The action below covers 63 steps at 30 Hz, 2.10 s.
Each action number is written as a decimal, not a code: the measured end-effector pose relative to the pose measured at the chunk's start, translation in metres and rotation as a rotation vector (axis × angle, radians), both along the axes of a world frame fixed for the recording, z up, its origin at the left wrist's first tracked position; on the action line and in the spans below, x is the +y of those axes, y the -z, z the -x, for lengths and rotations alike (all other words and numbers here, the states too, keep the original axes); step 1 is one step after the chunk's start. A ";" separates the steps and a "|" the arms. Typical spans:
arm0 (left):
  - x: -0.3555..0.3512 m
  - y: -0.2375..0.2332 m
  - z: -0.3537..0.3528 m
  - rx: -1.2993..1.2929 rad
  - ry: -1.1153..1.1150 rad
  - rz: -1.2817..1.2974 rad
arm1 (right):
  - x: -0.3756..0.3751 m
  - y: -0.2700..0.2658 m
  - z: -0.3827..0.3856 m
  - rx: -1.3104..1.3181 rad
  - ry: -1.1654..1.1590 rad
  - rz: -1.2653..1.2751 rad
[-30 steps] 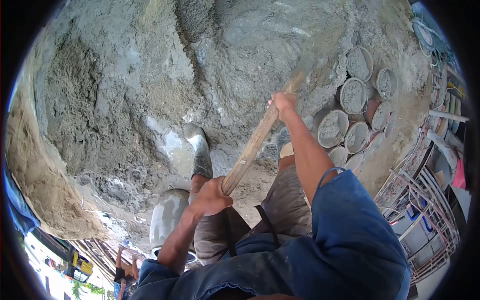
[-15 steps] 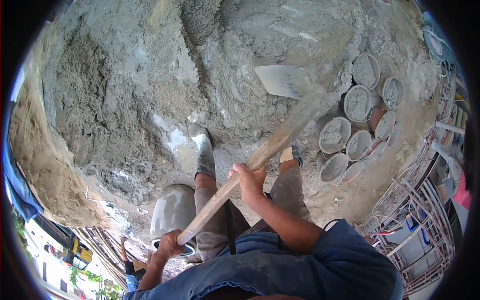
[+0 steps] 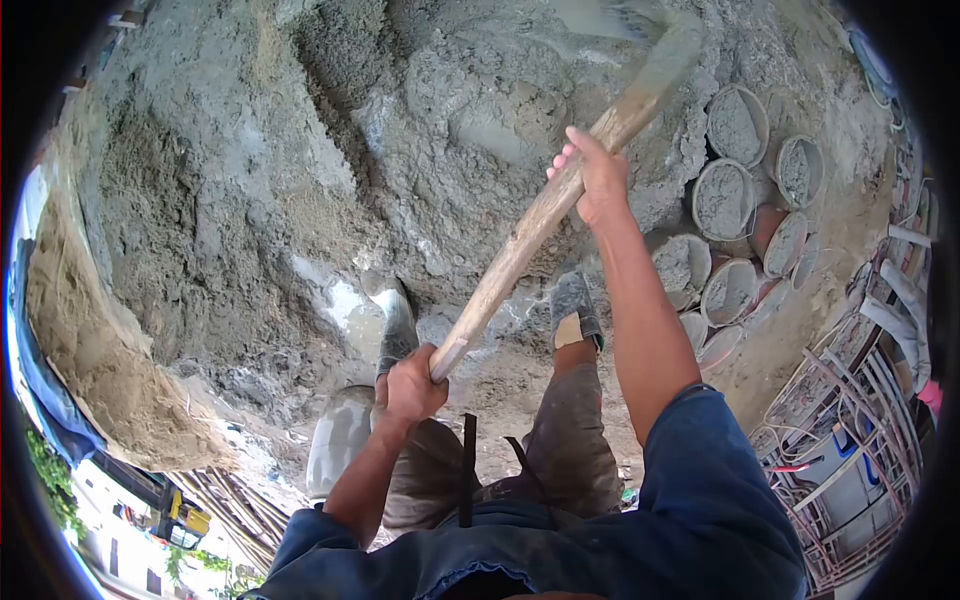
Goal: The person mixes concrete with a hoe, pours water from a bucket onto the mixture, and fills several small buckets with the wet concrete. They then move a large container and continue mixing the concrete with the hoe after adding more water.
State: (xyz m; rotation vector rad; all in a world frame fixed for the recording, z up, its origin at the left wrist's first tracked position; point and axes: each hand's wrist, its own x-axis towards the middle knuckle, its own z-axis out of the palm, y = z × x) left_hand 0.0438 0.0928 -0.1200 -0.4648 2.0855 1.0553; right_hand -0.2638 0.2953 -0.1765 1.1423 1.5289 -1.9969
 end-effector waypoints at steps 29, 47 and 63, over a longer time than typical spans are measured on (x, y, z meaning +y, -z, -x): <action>0.090 0.015 -0.023 -0.282 -0.090 0.247 | -0.033 0.162 -0.034 -0.318 -0.263 -0.026; 0.052 -0.039 0.069 -0.178 -0.112 -0.531 | 0.056 0.034 0.042 -0.071 -0.177 -0.555; 0.005 -0.311 0.127 -0.264 -0.199 -0.636 | -0.004 -0.011 -0.064 -0.428 -0.266 0.330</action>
